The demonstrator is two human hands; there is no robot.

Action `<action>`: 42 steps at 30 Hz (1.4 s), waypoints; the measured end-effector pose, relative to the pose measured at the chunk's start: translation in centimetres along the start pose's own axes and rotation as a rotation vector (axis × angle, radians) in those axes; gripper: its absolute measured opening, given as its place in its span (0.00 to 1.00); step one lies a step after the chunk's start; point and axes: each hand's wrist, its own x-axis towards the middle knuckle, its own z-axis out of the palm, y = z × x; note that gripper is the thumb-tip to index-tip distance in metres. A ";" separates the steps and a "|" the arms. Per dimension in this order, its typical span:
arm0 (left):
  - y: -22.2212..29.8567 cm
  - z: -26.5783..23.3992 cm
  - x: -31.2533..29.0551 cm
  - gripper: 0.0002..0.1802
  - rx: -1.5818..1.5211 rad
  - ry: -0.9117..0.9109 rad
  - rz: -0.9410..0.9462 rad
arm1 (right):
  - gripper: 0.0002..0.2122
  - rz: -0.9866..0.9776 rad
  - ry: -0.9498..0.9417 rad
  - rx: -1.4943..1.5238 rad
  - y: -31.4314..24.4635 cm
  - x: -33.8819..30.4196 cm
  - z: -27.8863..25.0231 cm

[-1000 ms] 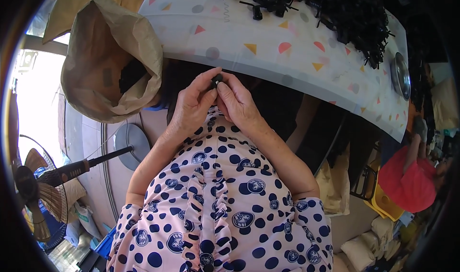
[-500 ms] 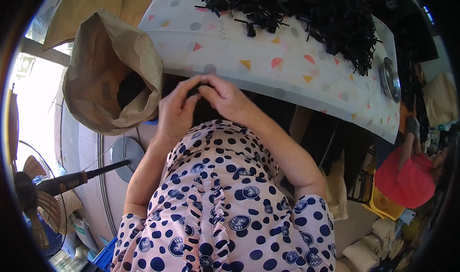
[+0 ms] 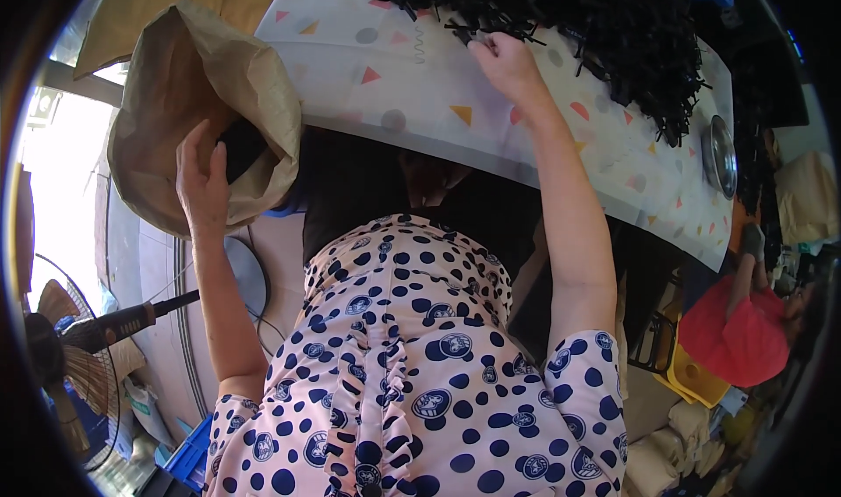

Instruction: Manual assembly of small black plastic components at a production workbench.

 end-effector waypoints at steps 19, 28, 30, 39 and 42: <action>10.9 4.4 -5.6 0.26 -2.290 -1.339 -0.845 | 0.18 -0.633 -0.437 0.107 -9.7 -14.0 1.0; 12.5 3.6 -7.3 0.20 -1.913 -1.135 -0.822 | 0.12 -0.350 -0.431 0.264 -8.8 -16.7 1.7; 13.0 3.3 -7.0 0.21 -1.615 -1.010 -0.657 | 0.07 -0.168 -0.391 0.377 -8.3 -17.6 2.5; 13.4 4.3 -8.2 0.19 -1.083 -0.711 -0.256 | 0.08 -0.049 -0.373 0.417 -9.1 -18.8 5.2; 13.5 3.8 -8.0 0.19 -0.917 -0.728 -0.205 | 0.08 -0.026 -0.375 0.391 -9.2 -19.0 5.4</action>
